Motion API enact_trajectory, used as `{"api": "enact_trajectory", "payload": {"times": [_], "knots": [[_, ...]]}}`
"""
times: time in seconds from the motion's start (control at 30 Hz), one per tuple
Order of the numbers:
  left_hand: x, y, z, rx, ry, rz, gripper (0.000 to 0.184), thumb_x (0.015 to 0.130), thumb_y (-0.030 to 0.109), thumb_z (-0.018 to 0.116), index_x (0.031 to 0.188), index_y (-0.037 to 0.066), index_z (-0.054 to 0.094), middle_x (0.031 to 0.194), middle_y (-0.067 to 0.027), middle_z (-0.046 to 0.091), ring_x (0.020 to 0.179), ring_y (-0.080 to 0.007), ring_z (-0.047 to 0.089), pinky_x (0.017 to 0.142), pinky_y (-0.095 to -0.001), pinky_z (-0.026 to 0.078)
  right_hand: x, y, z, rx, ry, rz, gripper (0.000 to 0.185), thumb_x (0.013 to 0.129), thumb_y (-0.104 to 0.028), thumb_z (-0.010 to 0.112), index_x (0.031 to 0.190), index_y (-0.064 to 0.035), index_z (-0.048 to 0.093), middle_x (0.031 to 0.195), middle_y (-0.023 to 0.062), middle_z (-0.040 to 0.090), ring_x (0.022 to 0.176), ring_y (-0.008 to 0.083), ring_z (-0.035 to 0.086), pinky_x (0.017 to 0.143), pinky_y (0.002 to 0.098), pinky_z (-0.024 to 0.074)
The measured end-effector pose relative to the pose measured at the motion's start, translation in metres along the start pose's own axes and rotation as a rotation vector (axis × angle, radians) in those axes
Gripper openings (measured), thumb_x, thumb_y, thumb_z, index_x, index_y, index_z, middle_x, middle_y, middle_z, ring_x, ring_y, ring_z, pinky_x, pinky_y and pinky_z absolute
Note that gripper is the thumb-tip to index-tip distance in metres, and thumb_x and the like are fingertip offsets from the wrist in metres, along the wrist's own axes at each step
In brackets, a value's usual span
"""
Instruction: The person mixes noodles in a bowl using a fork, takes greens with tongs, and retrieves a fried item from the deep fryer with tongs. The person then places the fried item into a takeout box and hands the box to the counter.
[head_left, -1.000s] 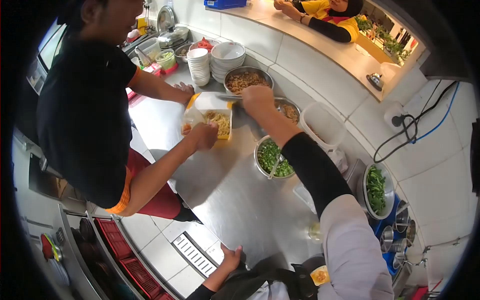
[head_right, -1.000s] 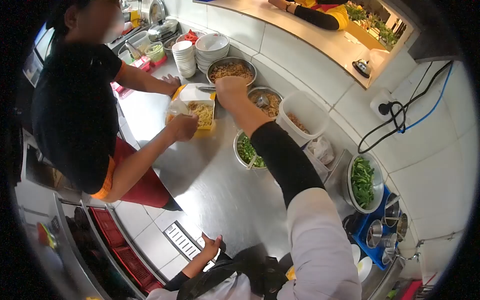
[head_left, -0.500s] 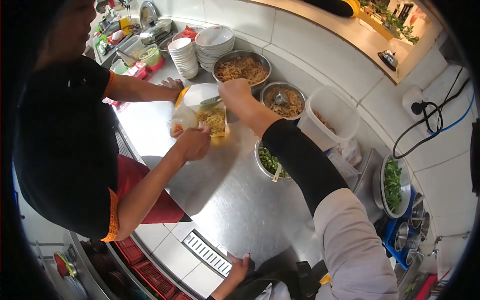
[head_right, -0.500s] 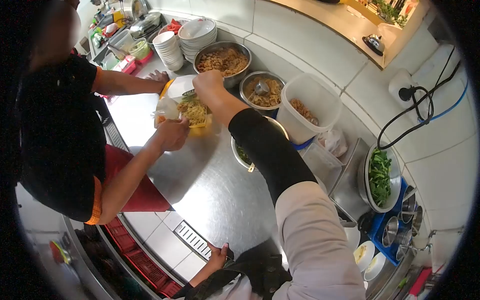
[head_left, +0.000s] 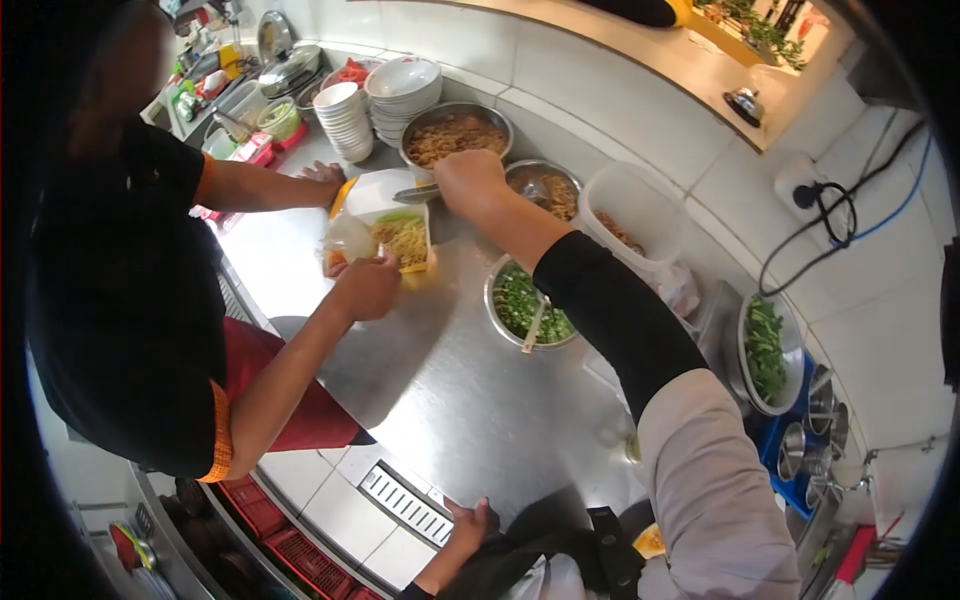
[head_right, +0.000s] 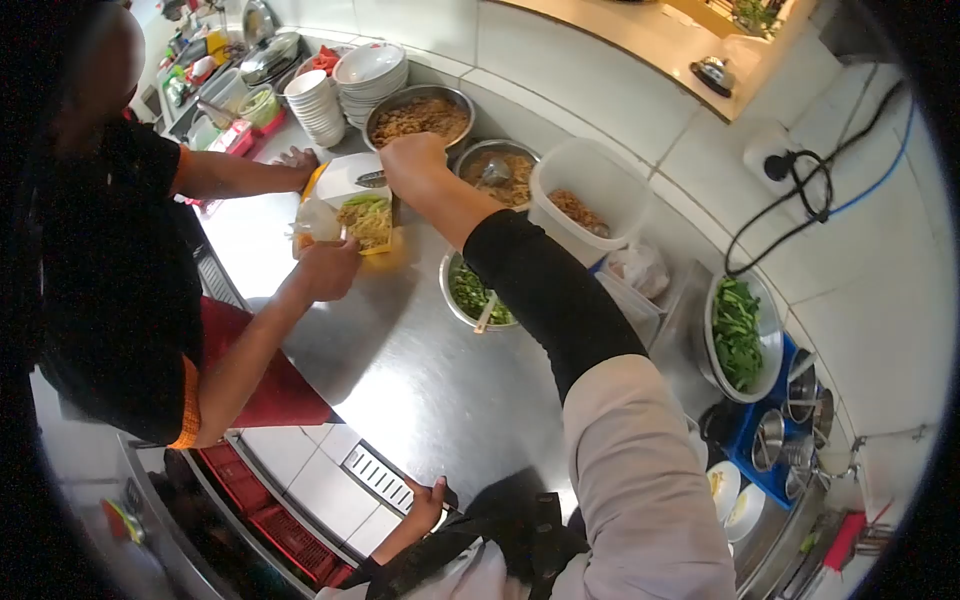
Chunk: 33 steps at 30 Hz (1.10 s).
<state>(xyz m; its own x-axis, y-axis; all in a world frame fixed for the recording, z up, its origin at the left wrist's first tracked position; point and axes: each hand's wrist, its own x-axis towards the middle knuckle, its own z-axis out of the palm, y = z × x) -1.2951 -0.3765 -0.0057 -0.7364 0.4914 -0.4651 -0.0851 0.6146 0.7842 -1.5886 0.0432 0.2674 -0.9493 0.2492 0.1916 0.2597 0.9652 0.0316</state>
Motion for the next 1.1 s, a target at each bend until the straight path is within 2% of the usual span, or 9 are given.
{"api": "enact_trajectory", "payload": {"times": [0.1, 0.2, 0.3, 0.37, 0.43, 0.5, 0.57, 0.87, 1.1], "knots": [[0.0, -0.001, 0.001, -0.209, -0.061, 0.025, 0.09, 0.09, 0.029, 0.054, 0.132, -0.017, -0.01, 0.135, -0.039, 0.022, 0.127, -0.0411, 0.031, 0.106, -0.0389, 0.025, -0.037, 0.011, -0.056, 0.035, -0.016, 0.074, 0.011, 0.071, -0.011, 0.062, 0.077, -0.0083, 0.07, 0.081, 0.0107, 0.068, 0.076, 0.0264, 0.067, 0.063, 0.0376, 0.0516], [0.018, -0.095, 0.016, 0.073, -0.095, 0.011, 0.091, 0.091, 0.033, 0.052, 0.131, -0.014, -0.015, 0.133, -0.0328, 0.032, 0.125, -0.0368, 0.034, 0.107, -0.0379, 0.023, -0.113, 0.04, -0.143, -0.018, -0.133, 0.053, 0.01, 0.069, -0.012, 0.062, 0.076, -0.0081, 0.068, 0.076, 0.0098, 0.065, 0.072, 0.0276, 0.063, 0.06, 0.0412, 0.0487], [0.036, -0.069, 0.012, -0.035, -0.218, -0.024, 0.089, 0.092, 0.034, 0.051, 0.131, -0.014, -0.013, 0.131, -0.0321, 0.032, 0.123, -0.0361, 0.035, 0.106, -0.0376, 0.023, -0.244, 0.073, -0.235, 0.053, 0.18, -0.092, 0.014, 0.066, -0.015, 0.064, 0.079, -0.0098, 0.068, 0.07, 0.0081, 0.062, 0.069, 0.0291, 0.06, 0.061, 0.0415, 0.0466], [0.042, -0.05, 0.014, -0.046, -0.275, -0.052, 0.088, 0.092, 0.035, 0.051, 0.13, -0.013, -0.011, 0.13, -0.0315, 0.033, 0.122, -0.0357, 0.035, 0.105, -0.0374, 0.024, -0.329, 0.102, -0.284, -0.143, 0.129, 0.018, 0.019, 0.065, -0.017, 0.066, 0.083, -0.0111, 0.069, 0.07, 0.0095, 0.061, 0.066, 0.0298, 0.059, 0.061, 0.0399, 0.0466], [0.046, -0.033, 0.012, -0.028, -0.32, -0.088, 0.086, 0.092, 0.035, 0.05, 0.13, -0.013, -0.01, 0.129, -0.031, 0.033, 0.12, -0.0353, 0.035, 0.104, -0.0372, 0.024, -0.395, 0.113, -0.331, -0.294, -0.075, 0.353, 0.024, 0.064, -0.02, 0.069, 0.085, -0.0105, 0.07, 0.075, 0.0113, 0.062, 0.074, 0.0285, 0.06, 0.065, 0.0377, 0.0469], [0.044, -0.027, 0.01, -0.013, -0.34, -0.108, 0.085, 0.092, 0.036, 0.05, 0.129, -0.013, -0.009, 0.128, -0.0305, 0.034, 0.119, -0.0348, 0.035, 0.103, -0.037, 0.024, -0.426, 0.118, -0.352, -0.203, -0.265, 0.854, 0.027, 0.062, -0.022, 0.072, 0.086, -0.0093, 0.07, 0.078, 0.0107, 0.063, 0.081, 0.0279, 0.059, 0.069, 0.038, 0.0465], [0.045, -0.023, 0.005, 0.013, -0.361, -0.132, 0.083, 0.092, 0.036, 0.049, 0.129, -0.013, -0.007, 0.127, -0.03, 0.034, 0.118, -0.0344, 0.035, 0.102, -0.0368, 0.024, -0.465, 0.152, -0.342, -0.258, -0.308, 1.024, 0.032, 0.058, -0.023, 0.075, 0.087, -0.0091, 0.071, 0.082, 0.0096, 0.064, 0.084, 0.0284, 0.059, 0.07, 0.0385, 0.0464], [0.043, -0.018, -0.005, 0.118, -0.418, -0.225, 0.077, 0.092, 0.038, 0.047, 0.127, -0.011, -0.001, 0.122, -0.0276, 0.037, 0.111, -0.0325, 0.036, 0.097, -0.0359, 0.026, -0.542, 0.21, -0.234, -0.333, -0.282, 0.781, 0.024, 0.058, -0.015, 0.073, 0.082, -0.0158, 0.072, 0.082, 0.0096, 0.066, 0.082, 0.0272, 0.064, 0.07, 0.0401, 0.051], [0.044, -0.009, -0.01, 0.176, -0.43, -0.264, 0.073, 0.092, 0.04, 0.046, 0.125, -0.01, 0.004, 0.118, -0.0258, 0.038, 0.107, -0.0309, 0.036, 0.094, -0.0351, 0.027, -0.544, 0.248, -0.252, -0.369, -0.292, 0.798, 0.018, 0.063, -0.018, 0.07, 0.081, -0.0167, 0.072, 0.079, 0.0085, 0.066, 0.08, 0.0273, 0.064, 0.068, 0.0384, 0.0507]]}}
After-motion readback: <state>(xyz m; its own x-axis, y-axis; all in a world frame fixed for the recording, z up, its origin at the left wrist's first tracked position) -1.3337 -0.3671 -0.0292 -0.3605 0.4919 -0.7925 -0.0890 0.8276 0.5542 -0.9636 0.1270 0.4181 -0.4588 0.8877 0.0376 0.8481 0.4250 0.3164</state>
